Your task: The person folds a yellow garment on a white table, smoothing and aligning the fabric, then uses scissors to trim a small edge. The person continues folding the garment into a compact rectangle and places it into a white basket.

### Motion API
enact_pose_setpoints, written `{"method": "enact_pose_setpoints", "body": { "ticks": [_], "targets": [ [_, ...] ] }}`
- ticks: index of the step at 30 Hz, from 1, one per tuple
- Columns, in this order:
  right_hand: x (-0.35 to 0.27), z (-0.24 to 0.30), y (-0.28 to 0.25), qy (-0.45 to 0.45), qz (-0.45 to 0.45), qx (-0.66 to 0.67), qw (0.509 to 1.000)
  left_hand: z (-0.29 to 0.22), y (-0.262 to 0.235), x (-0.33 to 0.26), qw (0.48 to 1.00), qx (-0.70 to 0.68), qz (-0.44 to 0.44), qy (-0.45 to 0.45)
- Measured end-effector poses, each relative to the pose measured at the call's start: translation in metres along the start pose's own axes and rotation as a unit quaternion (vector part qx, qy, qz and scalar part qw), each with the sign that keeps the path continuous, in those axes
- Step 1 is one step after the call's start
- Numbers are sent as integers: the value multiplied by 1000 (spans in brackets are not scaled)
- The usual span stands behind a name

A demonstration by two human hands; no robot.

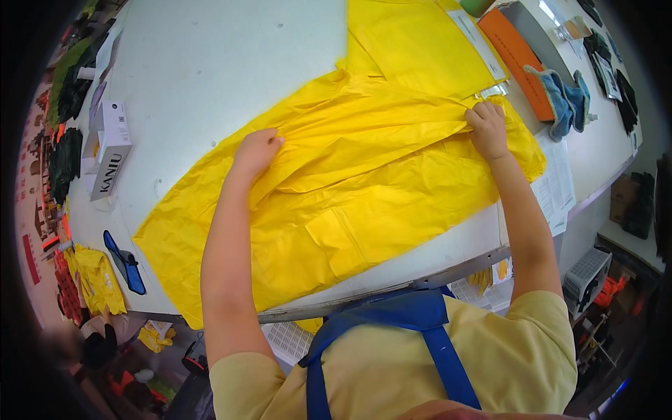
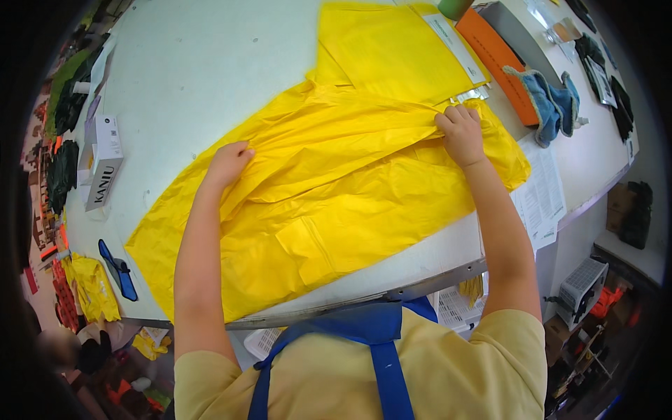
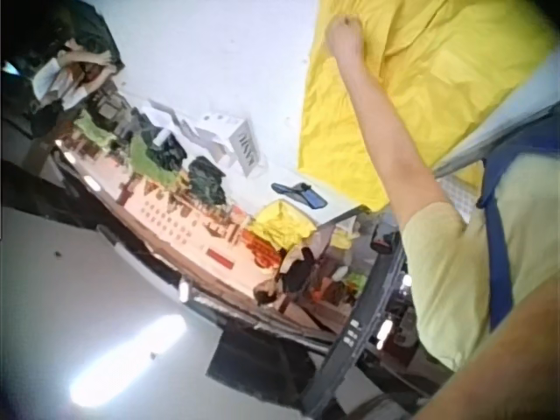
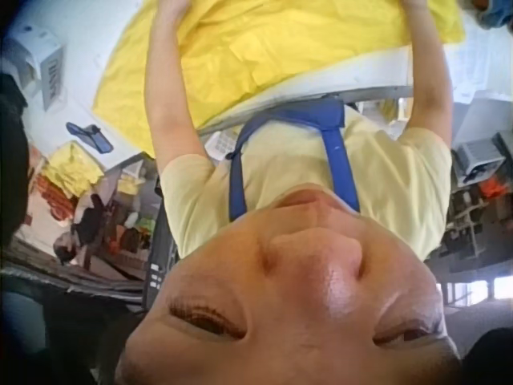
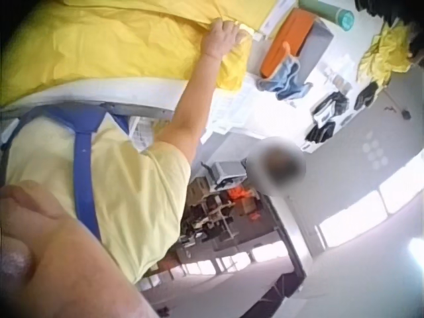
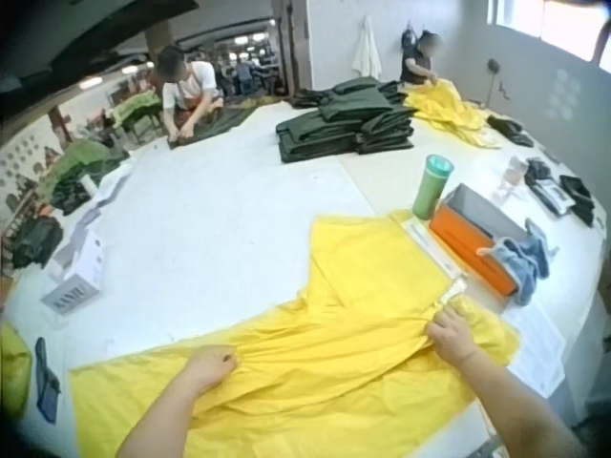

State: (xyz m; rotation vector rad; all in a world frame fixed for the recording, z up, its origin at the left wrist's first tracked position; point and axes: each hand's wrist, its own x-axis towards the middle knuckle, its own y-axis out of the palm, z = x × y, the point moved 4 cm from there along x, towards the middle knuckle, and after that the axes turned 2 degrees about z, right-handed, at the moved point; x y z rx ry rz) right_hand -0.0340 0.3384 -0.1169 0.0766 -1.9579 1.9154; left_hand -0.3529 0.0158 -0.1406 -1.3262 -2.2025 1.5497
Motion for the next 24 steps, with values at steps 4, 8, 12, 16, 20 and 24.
{"method": "enact_pose_setpoints", "body": {
  "ticks": [4, 8, 12, 16, 20, 24],
  "targets": [
    [16, 30, -15, -54, 66, 99, 991, -79, 11, 28, 996, -8, -17, 91],
    [25, 16, -28, -95, 36, 75, 992, -118, 25, 86, 996, -27, 61, 64],
    [7, -13, -12, -88, 36, 6, 995, -114, 15, 135, 935, -346, 67, -33],
    [6, -21, -1, -127, 86, 7, 988, -107, 27, 162, 995, -98, 10, 24],
    [-3, -34, 1, -63, 211, -46, 974, -108, 19, 141, 993, -113, -12, -16],
    [4, -15, 0, 16, 317, -76, 945, -64, -13, 63, 959, 61, -250, 115]
  ]
}}
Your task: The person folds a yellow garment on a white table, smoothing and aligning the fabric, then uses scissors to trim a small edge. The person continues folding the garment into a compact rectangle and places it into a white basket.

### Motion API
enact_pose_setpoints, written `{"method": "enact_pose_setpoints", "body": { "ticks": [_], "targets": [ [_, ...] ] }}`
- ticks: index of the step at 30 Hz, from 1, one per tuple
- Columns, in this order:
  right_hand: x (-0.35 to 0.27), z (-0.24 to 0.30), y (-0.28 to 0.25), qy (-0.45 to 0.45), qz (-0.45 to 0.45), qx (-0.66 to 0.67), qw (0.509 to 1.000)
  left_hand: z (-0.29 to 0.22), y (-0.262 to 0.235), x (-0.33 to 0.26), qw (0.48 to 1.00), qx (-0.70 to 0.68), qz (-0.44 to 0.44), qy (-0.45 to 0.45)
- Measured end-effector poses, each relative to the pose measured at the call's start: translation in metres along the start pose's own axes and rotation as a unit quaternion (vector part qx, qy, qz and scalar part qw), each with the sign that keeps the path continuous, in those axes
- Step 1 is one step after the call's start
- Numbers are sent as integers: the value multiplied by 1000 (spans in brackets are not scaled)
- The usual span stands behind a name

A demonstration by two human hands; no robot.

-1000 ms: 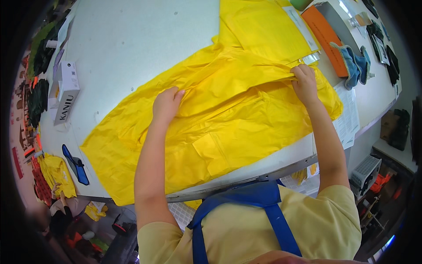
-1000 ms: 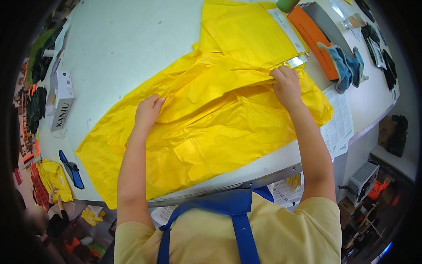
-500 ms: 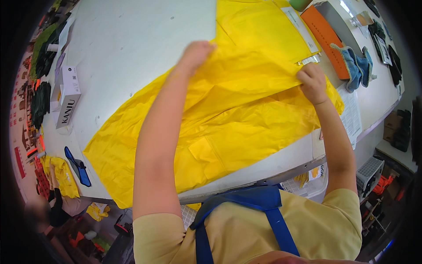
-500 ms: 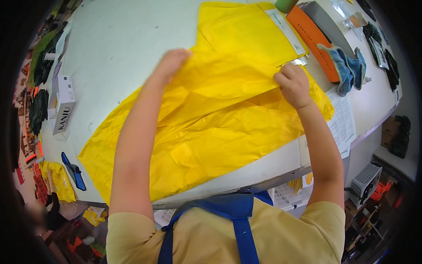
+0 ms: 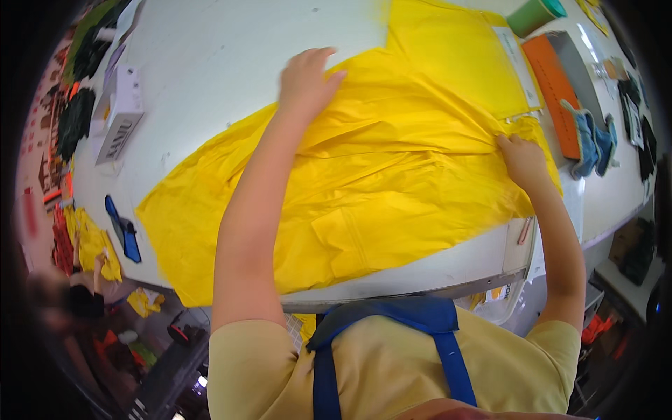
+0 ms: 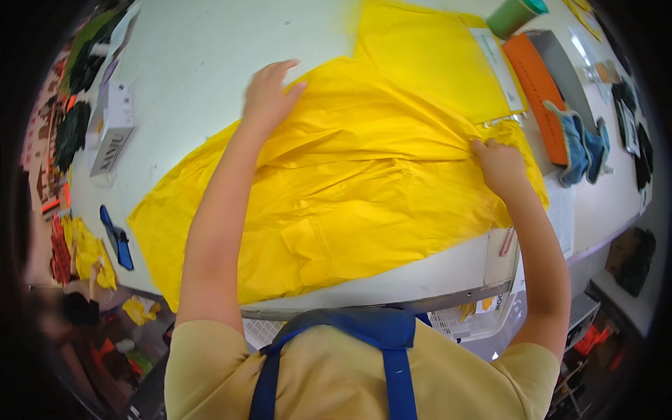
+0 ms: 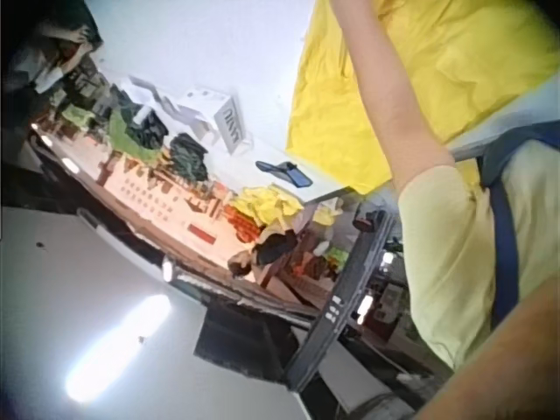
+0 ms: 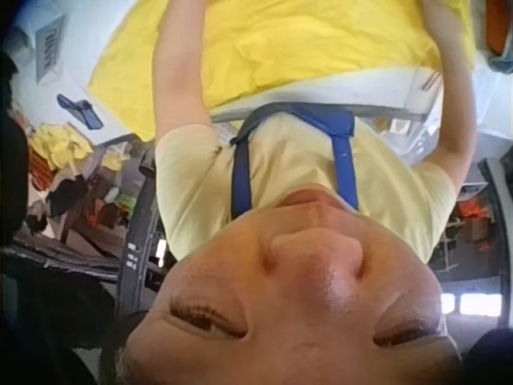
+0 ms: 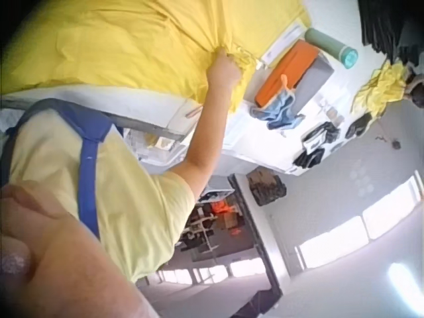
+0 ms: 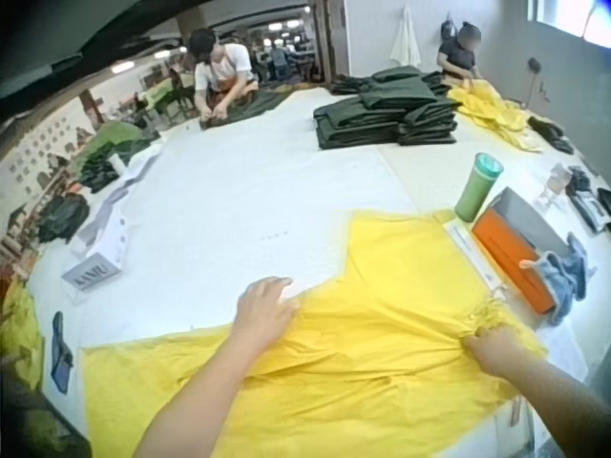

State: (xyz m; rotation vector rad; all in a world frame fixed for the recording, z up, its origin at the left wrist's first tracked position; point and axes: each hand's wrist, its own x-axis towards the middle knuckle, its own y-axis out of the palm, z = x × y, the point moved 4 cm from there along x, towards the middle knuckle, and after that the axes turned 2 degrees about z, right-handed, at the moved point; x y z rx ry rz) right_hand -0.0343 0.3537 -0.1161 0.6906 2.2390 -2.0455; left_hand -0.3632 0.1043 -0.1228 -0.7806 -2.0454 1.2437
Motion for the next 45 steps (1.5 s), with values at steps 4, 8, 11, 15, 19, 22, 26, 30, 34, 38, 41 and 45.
{"method": "enact_pose_setpoints", "body": {
  "ticks": [4, 8, 11, 15, 19, 22, 26, 30, 34, 38, 41, 45],
  "targets": [
    [-9, 62, -62, 44, -113, 190, 974, 107, -111, -131, 943, 184, -80, -264],
    [-13, 195, -64, -93, -68, 477, 871, 164, -94, -236, 755, -353, -84, -546],
    [-3, 303, -96, -227, -96, 526, 814, 169, -81, -256, 791, -464, -100, -386],
    [9, 364, -135, -202, -233, 608, 732, 27, -141, -238, 930, -279, -139, -195],
    [1, 358, -112, -98, -14, 801, 591, -28, -159, -266, 926, -345, -54, -145],
    [-18, 339, -108, -101, 10, 829, 550, -41, -182, -259, 936, -269, -180, -138],
    [-39, 318, -112, -98, 42, 846, 523, -41, -175, -249, 900, -404, -82, -143],
    [-61, 303, -131, -19, 80, 911, 404, -55, -159, -249, 697, -681, 12, -225],
    [-70, 292, -130, 3, 19, 921, 389, -73, -157, -247, 657, -722, 18, -216],
    [-79, 274, -128, -48, -175, 747, 640, -86, -167, -244, 788, -582, -9, -201],
    [-86, 276, -142, -75, -332, 574, 744, -115, -179, -246, 899, -418, -94, -87],
    [-82, 278, -149, -205, -335, 593, 703, -111, -181, -248, 947, -278, -158, -28]
  ]
}}
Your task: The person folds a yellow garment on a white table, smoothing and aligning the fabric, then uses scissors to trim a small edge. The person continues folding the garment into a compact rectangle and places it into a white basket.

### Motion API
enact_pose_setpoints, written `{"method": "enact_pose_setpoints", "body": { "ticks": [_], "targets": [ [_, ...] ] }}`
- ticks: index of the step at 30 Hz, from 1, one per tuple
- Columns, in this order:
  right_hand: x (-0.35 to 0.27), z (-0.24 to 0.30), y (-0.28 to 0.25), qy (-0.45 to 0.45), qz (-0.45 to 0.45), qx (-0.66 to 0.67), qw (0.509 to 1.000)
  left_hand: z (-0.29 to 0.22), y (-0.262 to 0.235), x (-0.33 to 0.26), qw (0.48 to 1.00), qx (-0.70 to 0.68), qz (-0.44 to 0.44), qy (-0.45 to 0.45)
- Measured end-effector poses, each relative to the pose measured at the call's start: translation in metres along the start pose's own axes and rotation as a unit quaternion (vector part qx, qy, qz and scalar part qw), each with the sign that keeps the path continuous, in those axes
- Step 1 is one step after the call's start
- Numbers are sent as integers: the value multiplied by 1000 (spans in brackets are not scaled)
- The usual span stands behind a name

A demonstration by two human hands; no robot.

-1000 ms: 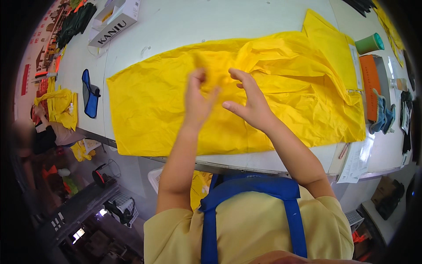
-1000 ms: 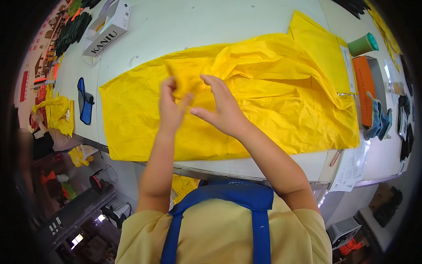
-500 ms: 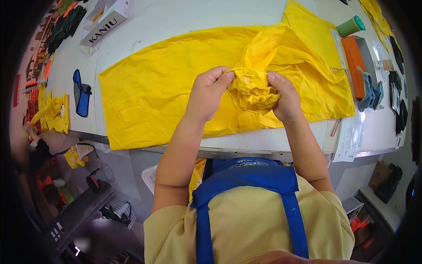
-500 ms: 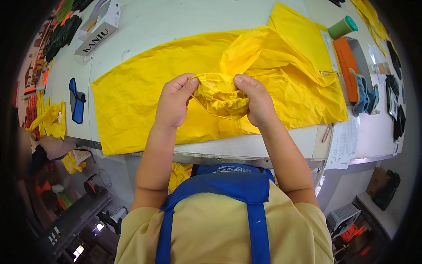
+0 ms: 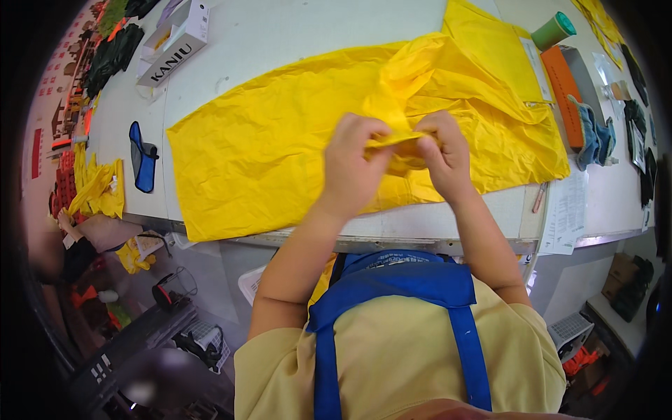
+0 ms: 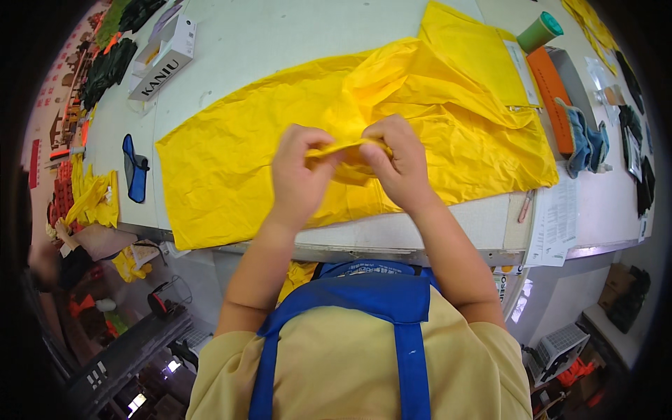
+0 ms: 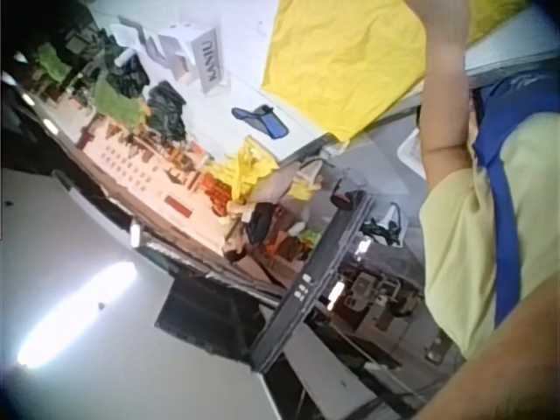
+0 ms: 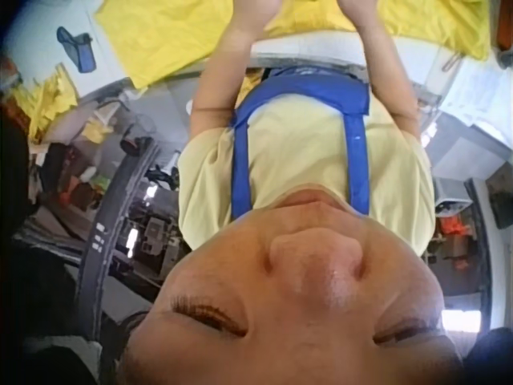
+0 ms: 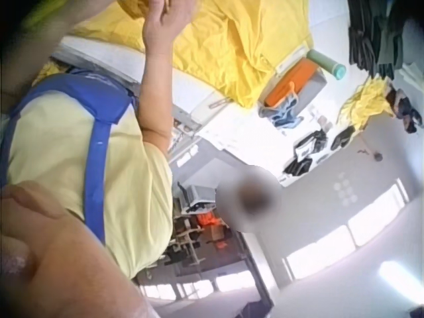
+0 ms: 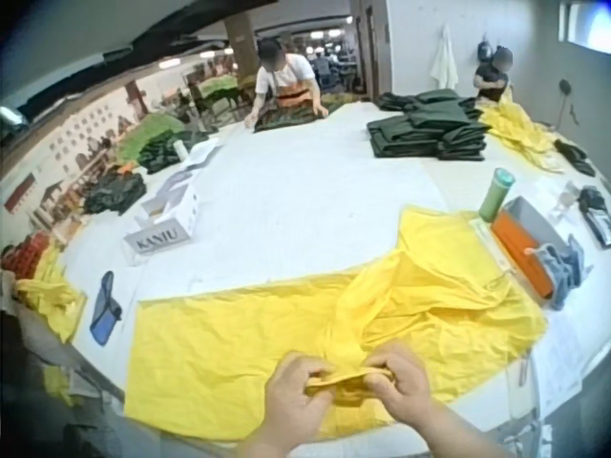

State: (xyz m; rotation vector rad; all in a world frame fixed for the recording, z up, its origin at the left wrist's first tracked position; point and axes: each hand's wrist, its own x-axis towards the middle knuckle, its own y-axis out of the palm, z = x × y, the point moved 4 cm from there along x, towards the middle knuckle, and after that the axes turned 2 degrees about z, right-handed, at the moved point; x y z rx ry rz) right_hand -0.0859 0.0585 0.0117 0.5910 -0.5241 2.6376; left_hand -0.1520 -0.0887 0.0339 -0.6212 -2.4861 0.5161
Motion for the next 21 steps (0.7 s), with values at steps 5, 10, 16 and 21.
{"method": "enact_pose_setpoints", "body": {
  "ticks": [5, 10, 16, 21],
  "targets": [
    [-21, -24, 23, 204, 128, 143, 960, 22, -15, 7, 994, -71, -82, -15],
    [0, -35, 43, 243, -18, 210, 947, 74, 21, -18, 756, -500, -63, -418],
    [61, -120, 20, 51, 108, -163, 979, 182, -41, -16, 802, -436, -7, -407],
    [72, -249, -35, 109, 173, -580, 788, 253, -103, 8, 861, -80, -8, -502]
  ]
}}
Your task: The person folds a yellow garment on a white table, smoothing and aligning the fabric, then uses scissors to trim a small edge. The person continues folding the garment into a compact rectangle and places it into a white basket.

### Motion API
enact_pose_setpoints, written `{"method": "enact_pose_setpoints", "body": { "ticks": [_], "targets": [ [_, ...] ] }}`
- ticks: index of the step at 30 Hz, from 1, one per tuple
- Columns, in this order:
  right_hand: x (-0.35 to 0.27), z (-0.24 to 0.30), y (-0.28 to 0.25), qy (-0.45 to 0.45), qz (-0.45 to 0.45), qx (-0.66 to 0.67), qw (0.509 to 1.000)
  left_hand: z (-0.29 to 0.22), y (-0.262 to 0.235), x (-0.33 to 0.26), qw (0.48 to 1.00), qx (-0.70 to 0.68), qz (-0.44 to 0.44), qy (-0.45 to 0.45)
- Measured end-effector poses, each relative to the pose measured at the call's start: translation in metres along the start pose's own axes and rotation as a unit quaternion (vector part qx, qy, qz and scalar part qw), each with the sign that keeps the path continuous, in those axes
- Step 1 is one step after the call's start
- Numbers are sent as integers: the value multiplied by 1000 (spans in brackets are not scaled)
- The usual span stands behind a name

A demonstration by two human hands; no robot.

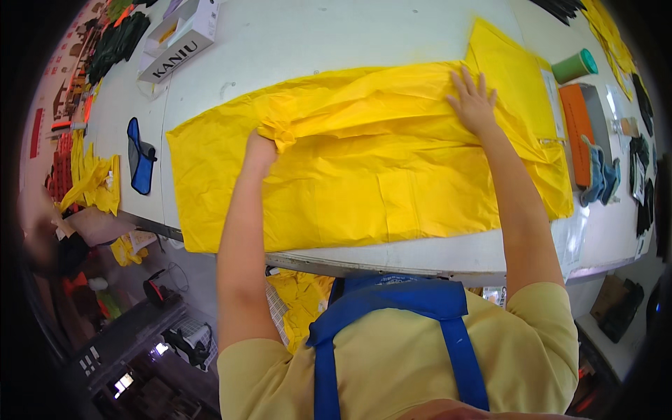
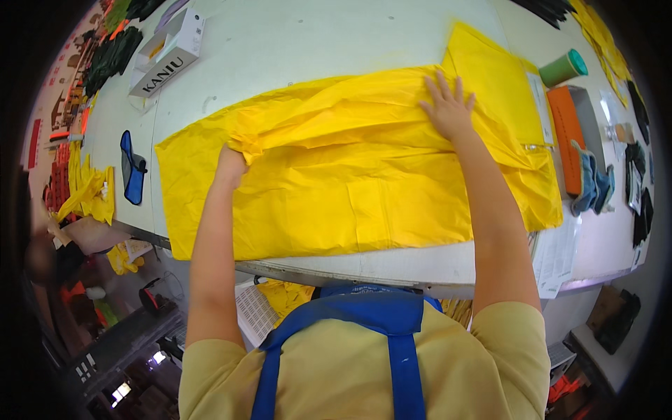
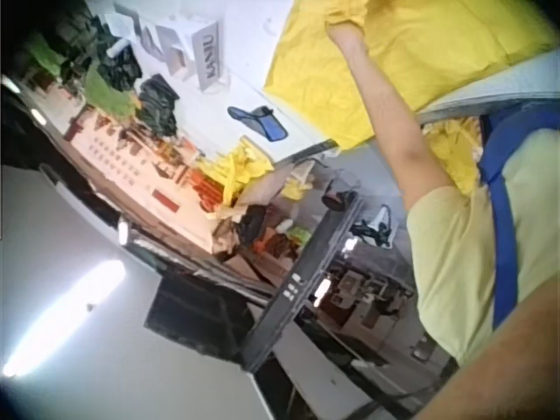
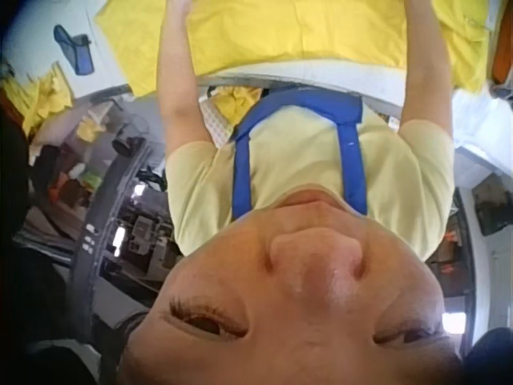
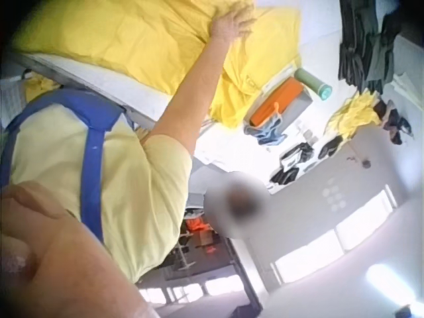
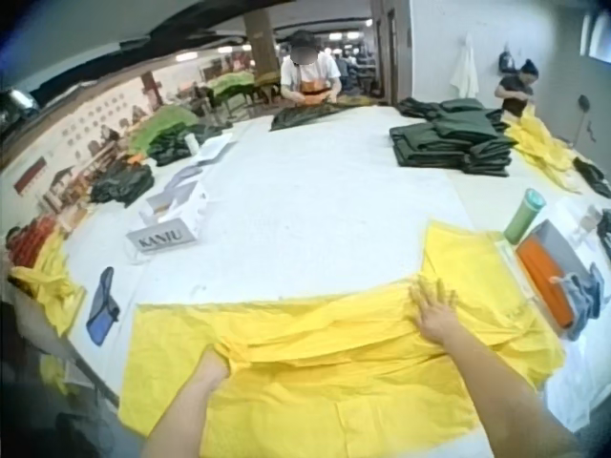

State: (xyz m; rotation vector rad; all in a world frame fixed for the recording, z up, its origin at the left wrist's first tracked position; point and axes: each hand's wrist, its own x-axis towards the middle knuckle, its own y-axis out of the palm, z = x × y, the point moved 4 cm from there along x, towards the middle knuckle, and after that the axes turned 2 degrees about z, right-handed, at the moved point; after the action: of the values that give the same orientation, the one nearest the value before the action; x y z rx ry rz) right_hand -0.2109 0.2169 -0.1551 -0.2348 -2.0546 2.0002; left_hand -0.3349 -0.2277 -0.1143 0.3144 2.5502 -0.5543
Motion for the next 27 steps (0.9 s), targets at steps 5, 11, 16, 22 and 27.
{"method": "enact_pose_setpoints", "body": {
  "ticks": [5, 11, 16, 22, 27],
  "targets": [
    [3, -4, 28, -7, 40, -31, 999, 67, -56, 57, 979, 166, -89, 82],
    [47, -24, 10, -85, -143, 150, 975, 51, -4, 2, 928, 77, -229, 282],
    [80, 0, -4, -103, 0, 158, 982, 19, -15, 15, 921, 64, -191, 334],
    [78, 9, -7, 0, 21, 9, 1000, 35, -49, 33, 966, 11, -141, 217],
    [90, 6, 21, 35, -20, 7, 999, 51, -52, 45, 979, 25, -168, 111]
  ]
}}
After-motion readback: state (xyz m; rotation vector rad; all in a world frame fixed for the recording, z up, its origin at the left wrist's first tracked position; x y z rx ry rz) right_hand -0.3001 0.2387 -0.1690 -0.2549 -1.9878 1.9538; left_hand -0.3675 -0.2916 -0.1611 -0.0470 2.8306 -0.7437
